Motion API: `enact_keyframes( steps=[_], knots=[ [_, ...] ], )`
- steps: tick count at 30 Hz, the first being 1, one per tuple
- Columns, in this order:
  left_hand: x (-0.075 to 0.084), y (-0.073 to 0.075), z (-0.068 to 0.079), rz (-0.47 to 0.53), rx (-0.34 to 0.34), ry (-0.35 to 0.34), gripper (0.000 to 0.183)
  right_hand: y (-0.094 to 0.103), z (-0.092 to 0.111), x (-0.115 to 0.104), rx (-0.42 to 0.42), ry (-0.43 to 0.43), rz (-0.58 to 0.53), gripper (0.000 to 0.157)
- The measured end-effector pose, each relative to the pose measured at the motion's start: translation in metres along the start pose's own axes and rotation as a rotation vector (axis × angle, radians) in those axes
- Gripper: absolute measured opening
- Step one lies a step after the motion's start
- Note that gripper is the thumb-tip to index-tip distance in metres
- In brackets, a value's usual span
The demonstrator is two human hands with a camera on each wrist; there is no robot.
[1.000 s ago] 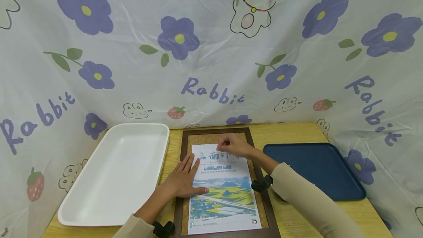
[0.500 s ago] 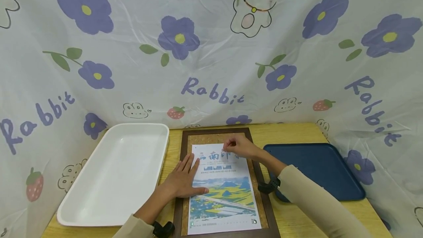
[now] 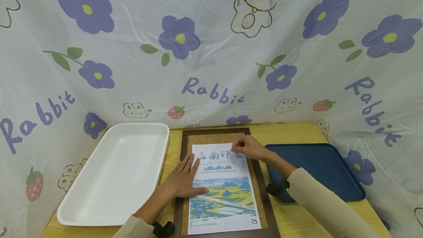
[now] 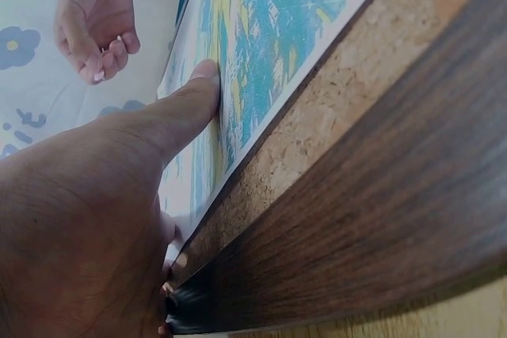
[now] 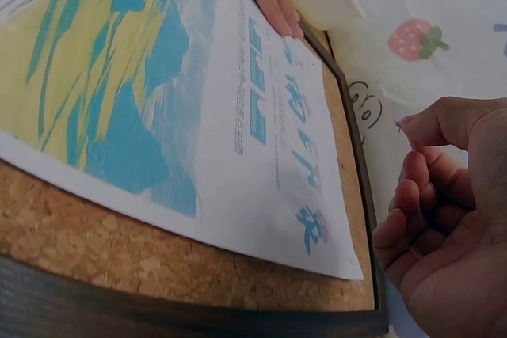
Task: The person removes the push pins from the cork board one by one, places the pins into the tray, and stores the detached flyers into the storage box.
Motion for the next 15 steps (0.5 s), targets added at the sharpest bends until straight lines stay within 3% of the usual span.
enact_keyframes(
  steps=[15],
  knots=[
    [0.0,0.0,0.0,-0.008,-0.02,0.013,0.12,0.021,0.017,0.025,0.016,-0.038,-0.038,0.017]
  ],
)
Point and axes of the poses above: each hand's wrist, its own z-axis away from the middle knuckle, its own y-axis out of the back of the hand, x = y × z, the point moved 4 cm from there along -z, towards the middle knuckle, and after that the axes turned 8 degrees about -y, right-handed, at the moved point
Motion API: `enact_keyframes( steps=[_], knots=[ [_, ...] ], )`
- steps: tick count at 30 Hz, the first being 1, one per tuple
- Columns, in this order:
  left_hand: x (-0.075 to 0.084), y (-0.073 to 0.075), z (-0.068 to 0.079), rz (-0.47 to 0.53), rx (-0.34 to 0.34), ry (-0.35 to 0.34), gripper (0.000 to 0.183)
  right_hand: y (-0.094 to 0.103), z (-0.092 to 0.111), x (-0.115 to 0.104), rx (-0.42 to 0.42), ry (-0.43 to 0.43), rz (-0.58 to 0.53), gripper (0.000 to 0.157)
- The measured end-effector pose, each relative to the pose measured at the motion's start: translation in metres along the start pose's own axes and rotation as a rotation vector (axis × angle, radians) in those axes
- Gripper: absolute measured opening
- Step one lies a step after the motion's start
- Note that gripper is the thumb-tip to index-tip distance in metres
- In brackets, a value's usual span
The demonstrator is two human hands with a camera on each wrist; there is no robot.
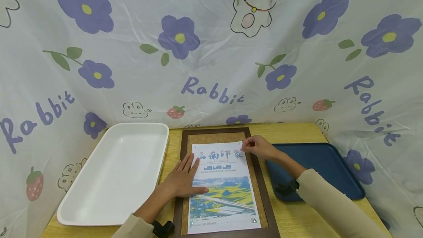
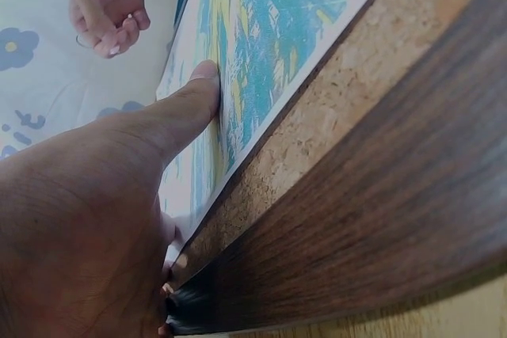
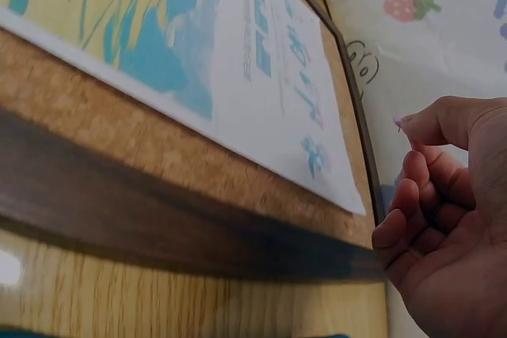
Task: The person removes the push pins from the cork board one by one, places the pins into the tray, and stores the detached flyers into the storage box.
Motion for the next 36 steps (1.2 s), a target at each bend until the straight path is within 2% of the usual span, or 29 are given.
enact_keyframes(
  steps=[8,17,25,33,36],
  knots=[
    [0.004,0.006,0.002,0.023,-0.001,0.014,0.118,0.01,0.006,0.014,0.013,-0.037,-0.007,0.018],
    [0.001,0.001,-0.001,0.007,-0.01,0.003,0.122,0.022,0.014,0.025,0.022,-0.062,0.002,0.019],
    [0.01,0.014,0.005,0.07,-0.001,-0.022,0.12,0.032,0.019,0.04,0.064,-0.117,0.034,0.017],
    [0.015,0.019,0.009,0.07,0.011,-0.033,0.118,0.04,0.025,0.054,0.088,-0.143,0.047,0.018],
    [0.016,0.021,0.01,0.063,-0.008,-0.012,0.116,0.043,0.027,0.059,0.096,-0.135,0.055,0.018]
  ],
)
Point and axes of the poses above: each hand's wrist, its own z-axis away from the middle knuckle, its own y-axis out of the back of the hand, x = y × z, the point moved 4 cm from there along -z, towards the middle knuckle, and after that the axes turned 8 degrees about -y, right-handed, at the moved point
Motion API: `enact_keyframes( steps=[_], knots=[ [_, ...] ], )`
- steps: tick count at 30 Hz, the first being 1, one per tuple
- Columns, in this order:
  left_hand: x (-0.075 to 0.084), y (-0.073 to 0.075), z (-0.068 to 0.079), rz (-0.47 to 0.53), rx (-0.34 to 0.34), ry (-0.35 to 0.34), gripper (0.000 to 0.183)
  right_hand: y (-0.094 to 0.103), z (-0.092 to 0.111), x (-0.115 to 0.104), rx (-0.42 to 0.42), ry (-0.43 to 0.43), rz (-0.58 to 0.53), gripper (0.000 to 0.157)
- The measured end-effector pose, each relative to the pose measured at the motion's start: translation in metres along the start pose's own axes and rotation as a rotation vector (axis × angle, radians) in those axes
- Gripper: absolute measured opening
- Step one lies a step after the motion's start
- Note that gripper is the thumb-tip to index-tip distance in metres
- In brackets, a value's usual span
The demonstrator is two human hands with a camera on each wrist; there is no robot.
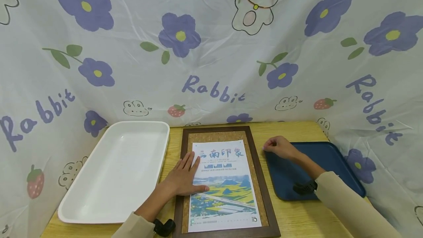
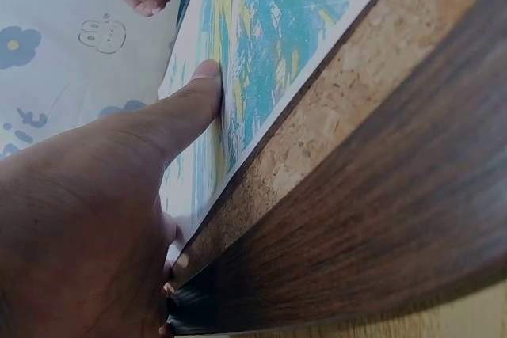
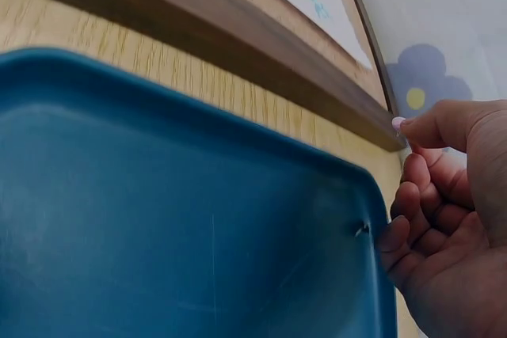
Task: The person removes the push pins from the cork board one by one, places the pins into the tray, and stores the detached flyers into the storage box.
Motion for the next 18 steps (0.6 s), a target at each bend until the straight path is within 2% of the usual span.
enact_keyframes(
  steps=[5,13,18],
  knots=[
    [-0.001,0.0,-0.001,-0.005,-0.014,0.024,0.116,0.005,0.001,0.011,0.02,-0.01,0.013,0.018],
    [-0.015,-0.018,-0.007,-0.035,0.0,0.018,0.119,0.012,0.006,0.023,0.036,-0.015,0.035,0.019],
    [-0.015,-0.017,-0.008,-0.025,0.011,0.003,0.121,0.016,0.008,0.027,0.053,-0.01,0.053,0.017]
  ],
)
Point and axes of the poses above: each hand's wrist, its own z-axis away from the middle knuckle, its own y-axis out of the back of the hand, x = y × z, the point moved 4 cm from there along -z, towards the middle knuckle, and after that the axes turned 8 degrees about -y, right-handed, at the moved point
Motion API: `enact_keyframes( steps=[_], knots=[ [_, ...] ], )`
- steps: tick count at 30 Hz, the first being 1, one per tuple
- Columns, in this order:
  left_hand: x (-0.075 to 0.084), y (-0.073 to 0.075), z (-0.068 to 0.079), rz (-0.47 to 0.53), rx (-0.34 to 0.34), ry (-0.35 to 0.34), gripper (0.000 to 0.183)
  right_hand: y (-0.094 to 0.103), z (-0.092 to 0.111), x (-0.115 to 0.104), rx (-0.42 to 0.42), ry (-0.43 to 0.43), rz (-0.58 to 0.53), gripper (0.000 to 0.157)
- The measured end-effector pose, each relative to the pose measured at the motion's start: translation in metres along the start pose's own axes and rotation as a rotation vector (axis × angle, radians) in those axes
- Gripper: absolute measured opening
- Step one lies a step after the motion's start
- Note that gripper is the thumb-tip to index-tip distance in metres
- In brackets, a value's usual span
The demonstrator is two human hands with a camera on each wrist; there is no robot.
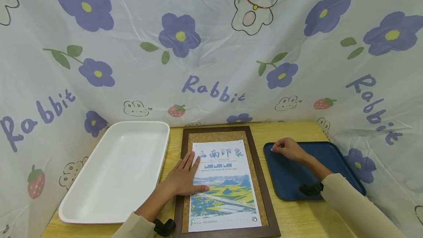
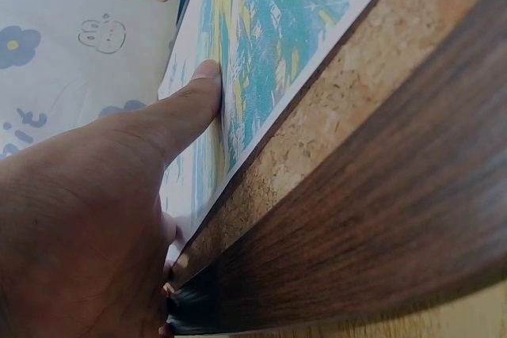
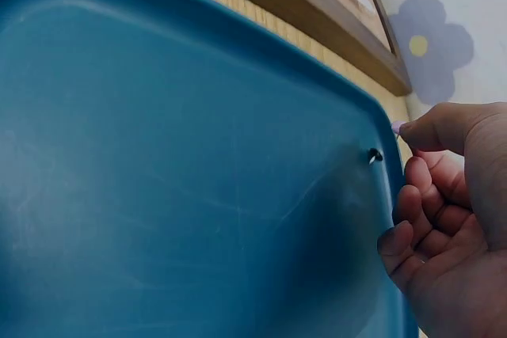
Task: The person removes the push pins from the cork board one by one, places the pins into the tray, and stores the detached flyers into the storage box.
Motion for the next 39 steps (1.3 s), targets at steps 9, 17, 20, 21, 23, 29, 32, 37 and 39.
enact_keyframes(
  steps=[9,17,20,21,23,29,32,37,39],
  knots=[
    [0.007,0.007,0.003,0.014,-0.002,0.018,0.117,0.004,0.003,0.011,0.011,-0.026,0.022,0.016],
    [0.014,0.017,0.007,0.042,-0.024,0.008,0.117,0.004,0.002,0.021,0.027,-0.047,0.059,0.014],
    [0.014,0.017,0.007,0.023,-0.032,0.024,0.116,0.004,0.002,0.021,0.027,-0.048,0.063,0.013],
    [0.014,0.017,0.007,0.018,-0.036,0.029,0.116,0.004,0.002,0.02,0.027,-0.046,0.065,0.013],
    [0.015,0.018,0.007,0.014,-0.038,0.036,0.116,0.004,0.003,0.019,0.029,-0.043,0.073,0.013],
    [0.015,0.018,0.007,0.012,-0.04,0.035,0.116,0.004,0.004,0.019,0.041,-0.037,0.085,0.012],
    [0.014,0.017,0.006,0.011,-0.04,0.026,0.117,0.003,0.004,0.021,0.04,-0.035,0.081,0.012],
    [0.009,0.011,0.004,0.011,-0.03,0.011,0.12,0.004,0.003,0.024,0.058,-0.027,0.081,0.011],
    [0.008,0.009,0.004,0.009,-0.025,0.006,0.121,0.004,0.004,0.023,0.071,-0.01,0.077,0.01]
  ],
)
Point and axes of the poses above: each hand's wrist, its own z-axis away from the middle knuckle, its own y-axis out of the back of the hand, x = y × z, the point moved 4 cm from there along -z, towards the middle knuckle, and after that the axes turned 8 degrees about -y, right-handed, at the moved point
